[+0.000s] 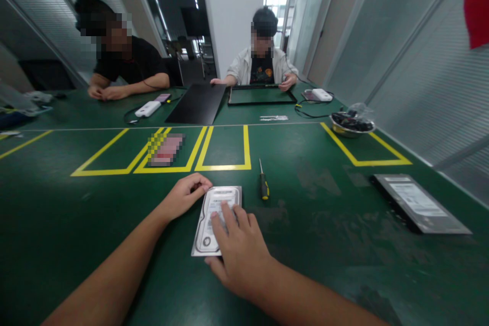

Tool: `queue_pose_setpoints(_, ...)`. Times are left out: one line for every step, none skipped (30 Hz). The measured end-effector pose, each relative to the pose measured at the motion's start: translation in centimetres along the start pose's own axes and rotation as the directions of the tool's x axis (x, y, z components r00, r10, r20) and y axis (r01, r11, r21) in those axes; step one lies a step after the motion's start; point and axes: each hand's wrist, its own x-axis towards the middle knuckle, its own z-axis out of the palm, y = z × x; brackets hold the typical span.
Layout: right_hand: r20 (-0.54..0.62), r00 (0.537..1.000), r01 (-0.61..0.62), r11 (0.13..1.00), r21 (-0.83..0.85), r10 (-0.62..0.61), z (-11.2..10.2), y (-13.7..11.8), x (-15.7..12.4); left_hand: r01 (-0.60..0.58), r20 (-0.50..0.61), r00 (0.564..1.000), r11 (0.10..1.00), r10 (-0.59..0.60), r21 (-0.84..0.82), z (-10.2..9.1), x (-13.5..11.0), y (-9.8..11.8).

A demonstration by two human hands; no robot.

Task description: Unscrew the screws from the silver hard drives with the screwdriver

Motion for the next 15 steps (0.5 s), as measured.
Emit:
queue_pose_setpoints(-0.003, 1.000, 0.000, 1.000, -0.002, 0.000, 0.01, -0.01, 0.01, 0.006, 0.003, 1.000, 1.000, -0.006, -0.005, 0.02, -0.01, -0.03)
queue_pose_setpoints(-0.005, 1.000, -0.001, 1.000, -0.004, 0.001, 0.03, -0.02, 0.01, 0.015, 0.004, 1.000, 1.000, -0.015, -0.014, 0.04, -0.03, -0.09)
queue_pose_setpoints(-0.006, 1.000, -0.002, 1.000, -0.005, 0.002, 0.04, -0.02, 0.01, 0.028, 0.006, 1.000, 0.999, -0.027, -0.025, 0.06, -0.04, -0.17)
queue_pose_setpoints(-0.005, 1.000, -0.002, 1.000, -0.007, 0.002, 0.06, -0.02, 0.01, 0.041, 0.004, 0.999, 0.998, -0.041, -0.038, 0.07, -0.04, -0.25)
queue_pose_setpoints(-0.003, 1.000, -0.002, 1.000, -0.008, 0.002, 0.07, -0.02, 0.02, 0.053, 0.003, 0.999, 0.997, -0.053, -0.050, 0.07, -0.03, -0.33)
queue_pose_setpoints(-0.001, 1.000, -0.003, 1.000, -0.008, 0.003, 0.08, -0.01, 0.03, 0.060, 0.006, 0.998, 0.996, -0.060, -0.059, 0.05, -0.02, -0.40)
queue_pose_setpoints(0.001, 1.000, -0.003, 1.000, -0.008, 0.003, 0.08, -0.01, 0.04, 0.064, 0.011, 0.998, 0.996, -0.064, -0.064, 0.03, 0.01, -0.44)
queue_pose_setpoints(0.000, 1.000, -0.004, 1.000, -0.009, 0.004, 0.07, 0.00, 0.06, 0.068, 0.020, 0.998, 0.995, -0.067, -0.067, 0.00, 0.04, -0.46)
queue_pose_setpoints(0.000, 1.000, -0.005, 1.000, -0.010, 0.005, 0.03, 0.00, 0.07, 0.073, 0.030, 0.997, 0.995, -0.071, -0.069, -0.04, 0.07, -0.46)
queue_pose_setpoints(-0.002, 1.000, -0.007, 1.000, -0.013, 0.007, -0.02, -0.01, 0.10, 0.080, 0.038, 0.996, 0.994, -0.077, -0.072, -0.08, 0.10, -0.44)
queue_pose_setpoints(-0.003, 1.000, -0.010, 1.000, -0.017, 0.009, -0.10, -0.03, 0.12, 0.087, 0.044, 0.995, 0.993, -0.084, -0.077, -0.11, 0.13, -0.42)
queue_pose_setpoints(-0.002, 1.000, -0.012, 1.000, -0.022, 0.012, -0.21, -0.06, 0.13, 0.095, 0.047, 0.995, 0.992, -0.091, -0.084, -0.13, 0.14, -0.41)
queue_pose_setpoints(0.000, 1.000, -0.014, 0.999, -0.029, 0.014, -0.32, -0.08, 0.15, 0.100, 0.048, 0.994, 0.991, -0.096, -0.089, -0.14, 0.14, -0.41)
queue_pose_setpoints(0.004, 1.000, -0.016, 0.999, -0.035, 0.016, -0.46, -0.10, 0.17, 0.104, 0.048, 0.994, 0.990, -0.100, -0.092, -0.13, 0.13, -0.43)
queue_pose_setpoints(0.009, 1.000, -0.016, 0.999, -0.041, 0.016, -0.59, -0.11, 0.18, 0.106, 0.048, 0.994, 0.990, -0.102, -0.094, -0.11, 0.10, -0.45)
